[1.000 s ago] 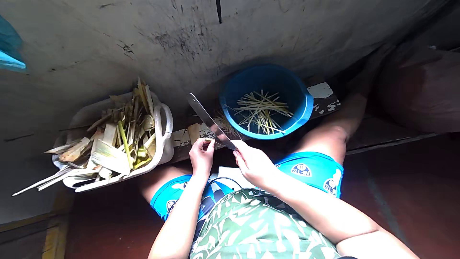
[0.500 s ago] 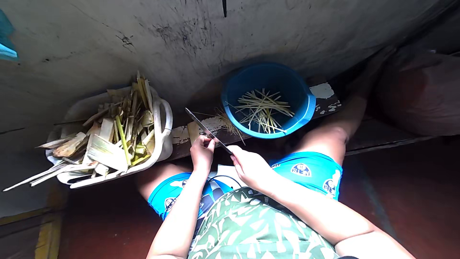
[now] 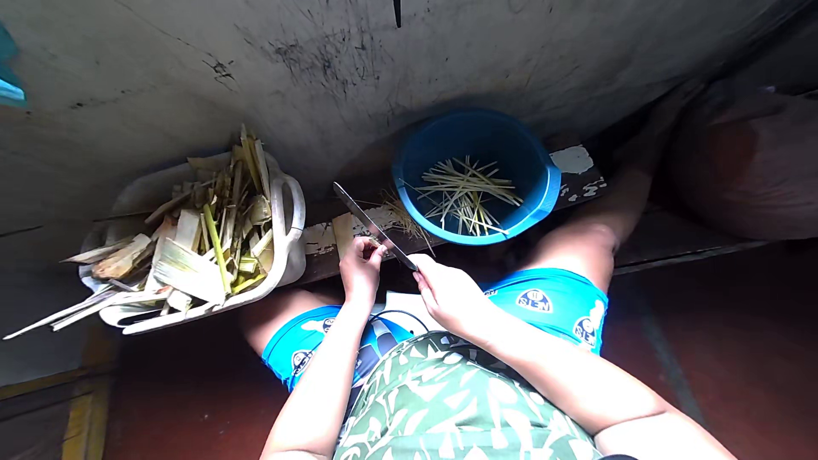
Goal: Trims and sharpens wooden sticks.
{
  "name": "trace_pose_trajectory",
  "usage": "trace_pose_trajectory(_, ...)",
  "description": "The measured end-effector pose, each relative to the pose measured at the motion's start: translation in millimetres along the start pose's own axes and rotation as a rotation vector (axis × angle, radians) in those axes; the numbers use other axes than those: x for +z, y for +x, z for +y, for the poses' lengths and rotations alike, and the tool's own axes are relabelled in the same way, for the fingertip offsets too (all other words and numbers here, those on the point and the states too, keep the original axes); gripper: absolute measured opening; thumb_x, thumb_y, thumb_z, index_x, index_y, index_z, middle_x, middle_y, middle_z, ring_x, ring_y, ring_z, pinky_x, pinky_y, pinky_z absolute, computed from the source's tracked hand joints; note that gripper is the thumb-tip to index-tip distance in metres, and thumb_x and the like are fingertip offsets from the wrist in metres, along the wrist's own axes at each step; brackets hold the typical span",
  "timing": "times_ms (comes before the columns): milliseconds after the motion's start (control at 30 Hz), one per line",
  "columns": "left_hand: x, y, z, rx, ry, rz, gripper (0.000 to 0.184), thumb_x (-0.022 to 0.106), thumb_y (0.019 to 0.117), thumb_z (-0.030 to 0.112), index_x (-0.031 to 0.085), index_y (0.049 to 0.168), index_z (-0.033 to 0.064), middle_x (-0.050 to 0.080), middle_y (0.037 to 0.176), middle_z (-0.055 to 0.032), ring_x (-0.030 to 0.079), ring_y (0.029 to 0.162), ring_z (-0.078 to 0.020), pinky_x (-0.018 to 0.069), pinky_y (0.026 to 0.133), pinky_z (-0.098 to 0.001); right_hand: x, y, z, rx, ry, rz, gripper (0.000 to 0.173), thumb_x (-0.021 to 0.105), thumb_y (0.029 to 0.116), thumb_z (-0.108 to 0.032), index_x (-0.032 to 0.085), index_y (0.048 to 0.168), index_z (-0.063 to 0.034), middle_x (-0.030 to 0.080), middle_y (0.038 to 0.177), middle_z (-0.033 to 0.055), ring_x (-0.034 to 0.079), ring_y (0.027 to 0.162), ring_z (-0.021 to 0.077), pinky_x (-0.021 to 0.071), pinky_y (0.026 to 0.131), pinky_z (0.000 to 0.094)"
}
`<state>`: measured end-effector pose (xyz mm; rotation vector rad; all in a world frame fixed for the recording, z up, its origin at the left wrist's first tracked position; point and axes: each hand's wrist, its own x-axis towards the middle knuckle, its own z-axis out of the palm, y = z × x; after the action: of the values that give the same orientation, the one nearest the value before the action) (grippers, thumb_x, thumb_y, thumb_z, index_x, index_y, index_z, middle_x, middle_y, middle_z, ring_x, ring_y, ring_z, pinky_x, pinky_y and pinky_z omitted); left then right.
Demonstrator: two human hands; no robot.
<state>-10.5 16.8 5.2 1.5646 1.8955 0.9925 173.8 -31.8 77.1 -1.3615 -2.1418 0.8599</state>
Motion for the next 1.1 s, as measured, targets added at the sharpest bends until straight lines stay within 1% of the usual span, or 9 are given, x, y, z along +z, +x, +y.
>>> trace_pose_trajectory(200, -2, -1, 5, 0.017, 0.050, -0.010, 0.012, 0.079, 0.0887, 0.007, 0.069, 0.093, 0.0003, 0.073, 0.089, -0.0104, 0.070, 0.083, -0.0195, 0.0575, 0.082, -0.0416, 0, -1, -2, -0.025, -0.025, 0.013, 0.035, 0.040, 0.1068, -0.016, 0.059, 0.133, -0.0048, 0.069, 0.092, 0.0130, 0.070, 0.082, 0.0271, 0.0569, 0.073, 0.0405)
trace_pose_trajectory(333, -2, -1, 7, -0.031, 0.068, -0.021, 0.012, 0.078, 0.0893, 0.007, 0.069, 0.093, 0.0005, 0.073, 0.089, -0.0096, 0.070, 0.082, -0.0177, 0.0579, 0.081, -0.0399, -1, 1, -3, 0.011, -0.036, -0.054, 0.034, 0.039, 0.1076, -0.018, 0.058, 0.133, -0.0049, 0.069, 0.095, 0.0139, 0.070, 0.086, 0.0285, 0.0567, 0.076, 0.0421)
trace_pose_trajectory(567, -2, -1, 8, -0.025, 0.062, -0.021, 0.015, 0.080, 0.0892, 0.010, 0.070, 0.093, 0.0003, 0.073, 0.089, -0.0092, 0.070, 0.081, -0.0172, 0.0581, 0.080, -0.0395, -2, 2, -5, 0.019, -0.065, -0.075, 0.034, 0.038, 0.1075, -0.017, 0.057, 0.133, -0.0051, 0.069, 0.094, 0.0139, 0.070, 0.085, 0.0291, 0.0564, 0.075, 0.0425)
trace_pose_trajectory(667, -2, -2, 8, -0.016, 0.090, -0.041, 0.017, 0.079, 0.0894, 0.010, 0.071, 0.099, -0.0014, 0.074, 0.094, -0.0129, 0.072, 0.086, -0.0209, 0.0582, 0.085, -0.0422, -3, 2, -5, 0.007, -0.083, -0.063, 0.034, 0.039, 0.1072, -0.017, 0.058, 0.132, -0.0051, 0.069, 0.093, 0.0140, 0.070, 0.084, 0.0294, 0.0569, 0.074, 0.0426)
trace_pose_trajectory(733, -2, -5, 8, 0.036, 0.102, -0.009, 0.015, 0.079, 0.0890, 0.009, 0.072, 0.098, -0.0016, 0.074, 0.094, -0.0137, 0.073, 0.087, -0.0219, 0.0585, 0.086, -0.0430, -3, 0, -6, -0.020, -0.091, -0.033, 0.033, 0.040, 0.1067, -0.016, 0.059, 0.132, -0.0050, 0.070, 0.094, 0.0136, 0.071, 0.083, 0.0290, 0.0574, 0.073, 0.0420)
trace_pose_trajectory(867, -9, -9, 14, 0.202, 0.104, 0.129, 0.013, 0.080, 0.0857, 0.006, 0.072, 0.091, -0.0027, 0.073, 0.090, -0.0149, 0.072, 0.082, -0.0233, 0.0593, 0.080, -0.0417, 1, -7, -7, -0.151, -0.133, 0.144, 0.033, 0.044, 0.1024, -0.010, 0.064, 0.128, -0.0024, 0.071, 0.089, 0.0117, 0.070, 0.072, 0.0247, 0.0575, 0.064, 0.0367)
trace_pose_trajectory(933, -11, -6, 15, 0.136, 0.119, 0.079, 0.014, 0.080, 0.0870, 0.007, 0.072, 0.095, -0.0025, 0.074, 0.093, -0.0156, 0.073, 0.085, -0.0243, 0.0593, 0.083, -0.0431, 3, -4, -4, -0.121, -0.130, 0.105, 0.034, 0.044, 0.1028, -0.011, 0.063, 0.129, -0.0027, 0.071, 0.089, 0.0124, 0.071, 0.074, 0.0265, 0.0576, 0.065, 0.0388)
trace_pose_trajectory(1000, -10, 0, 15, -0.019, 0.161, -0.067, 0.018, 0.077, 0.0917, 0.011, 0.072, 0.103, -0.0018, 0.074, 0.097, -0.0157, 0.073, 0.091, -0.0259, 0.0573, 0.089, -0.0468, 3, 0, -2, -0.033, -0.125, -0.021, 0.034, 0.040, 0.1054, -0.014, 0.059, 0.132, -0.0046, 0.071, 0.094, 0.0137, 0.072, 0.082, 0.0297, 0.0577, 0.071, 0.0428)
trace_pose_trajectory(1100, -10, 1, 15, -0.013, 0.198, -0.076, 0.015, 0.074, 0.0935, 0.012, 0.073, 0.100, -0.0017, 0.075, 0.099, -0.0155, 0.073, 0.094, -0.0265, 0.0559, 0.092, -0.0469, 4, 1, -4, -0.044, -0.120, -0.007, 0.034, 0.041, 0.1047, -0.013, 0.060, 0.132, -0.0044, 0.071, 0.094, 0.0131, 0.071, 0.080, 0.0288, 0.0577, 0.070, 0.0419)
